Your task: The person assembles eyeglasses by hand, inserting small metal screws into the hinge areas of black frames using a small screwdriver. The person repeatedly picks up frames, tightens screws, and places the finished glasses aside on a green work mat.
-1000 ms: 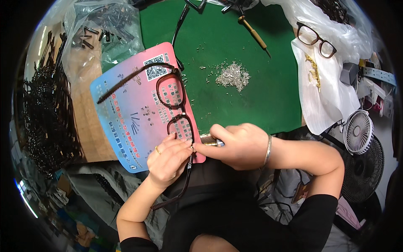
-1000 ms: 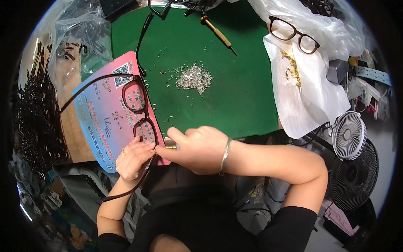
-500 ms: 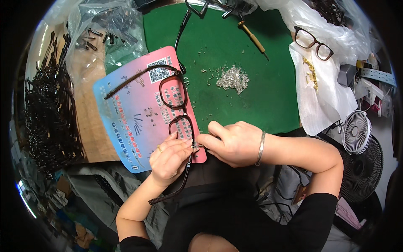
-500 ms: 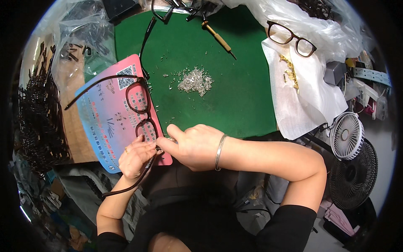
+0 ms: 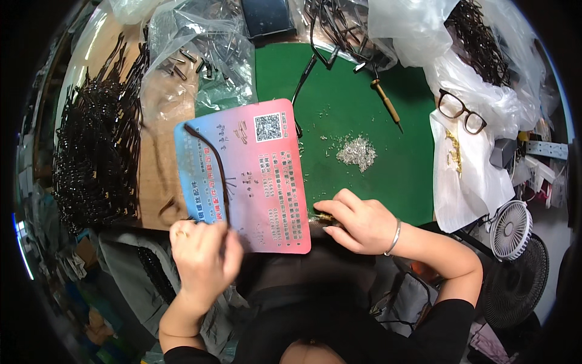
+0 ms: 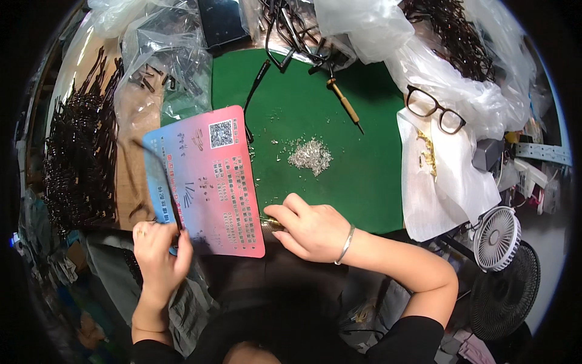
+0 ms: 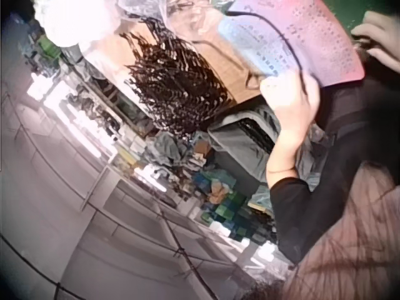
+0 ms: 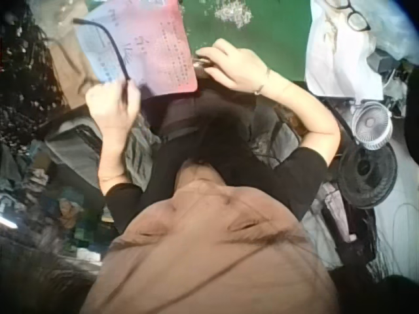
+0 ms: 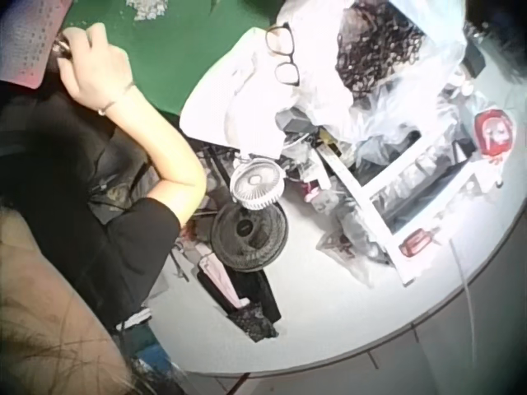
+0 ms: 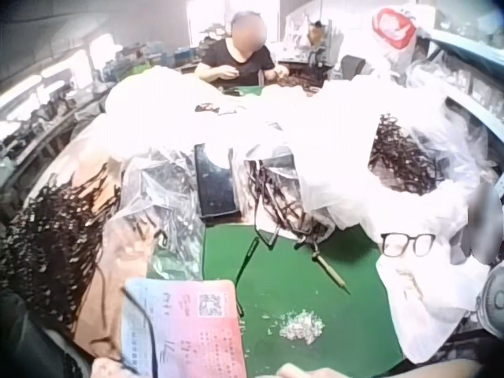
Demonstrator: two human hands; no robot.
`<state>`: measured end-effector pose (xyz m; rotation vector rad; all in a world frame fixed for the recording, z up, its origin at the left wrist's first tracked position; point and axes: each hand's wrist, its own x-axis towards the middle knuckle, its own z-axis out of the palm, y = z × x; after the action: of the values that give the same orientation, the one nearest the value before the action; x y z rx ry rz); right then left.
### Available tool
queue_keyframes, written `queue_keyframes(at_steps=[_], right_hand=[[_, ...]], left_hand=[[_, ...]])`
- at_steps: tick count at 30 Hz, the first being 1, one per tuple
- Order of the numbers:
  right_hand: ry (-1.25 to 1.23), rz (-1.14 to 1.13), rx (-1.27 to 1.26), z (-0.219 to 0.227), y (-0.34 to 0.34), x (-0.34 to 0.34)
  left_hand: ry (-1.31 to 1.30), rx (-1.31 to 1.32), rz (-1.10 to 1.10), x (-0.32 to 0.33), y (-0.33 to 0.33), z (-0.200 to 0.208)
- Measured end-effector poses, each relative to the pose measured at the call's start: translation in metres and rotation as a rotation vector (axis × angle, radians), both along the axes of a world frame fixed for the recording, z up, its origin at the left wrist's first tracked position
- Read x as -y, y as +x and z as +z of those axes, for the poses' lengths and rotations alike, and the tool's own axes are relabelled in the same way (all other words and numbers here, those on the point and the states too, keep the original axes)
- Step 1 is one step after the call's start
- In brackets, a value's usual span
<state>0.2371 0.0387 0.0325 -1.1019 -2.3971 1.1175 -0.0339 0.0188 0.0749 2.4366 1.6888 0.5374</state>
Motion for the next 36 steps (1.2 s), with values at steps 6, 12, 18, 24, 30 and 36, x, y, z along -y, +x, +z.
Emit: queue_keyframes(at_steps=[6,12,18,24,30,36], right_hand=[[-0.005,0.034,-0.008,-0.001,0.0,0.001],[-0.041,0.044,0.006,0.005,-0.001,-0.004],[-0.052,-0.022,-0.016,0.002,-0.001,-0.001],[-0.02,-0.045,-0.015,-0.003,-0.002,-0.002],[-0.149,-0.218,-0.04,0.015,0.032,0.006],[-0.15,-0.739,0.046,0.029,0.088,0.015]], left_hand=[[-0.237,-0.262,0.005,-0.014,-0.018,-0.005],[0.149,-0.134,0.148,-0.18,-0.029,-0.048],[-0.169,0.009,0.412,-0.25,-0.021,-0.075],[-0.526,0.5,0.28,-0.19,-0.007,-0.05],[-0.776,0.938,0.316,-0.186,-0.032,-0.021],[-0.487,1.185,0.205,-0.136,-0.02,0.008]])
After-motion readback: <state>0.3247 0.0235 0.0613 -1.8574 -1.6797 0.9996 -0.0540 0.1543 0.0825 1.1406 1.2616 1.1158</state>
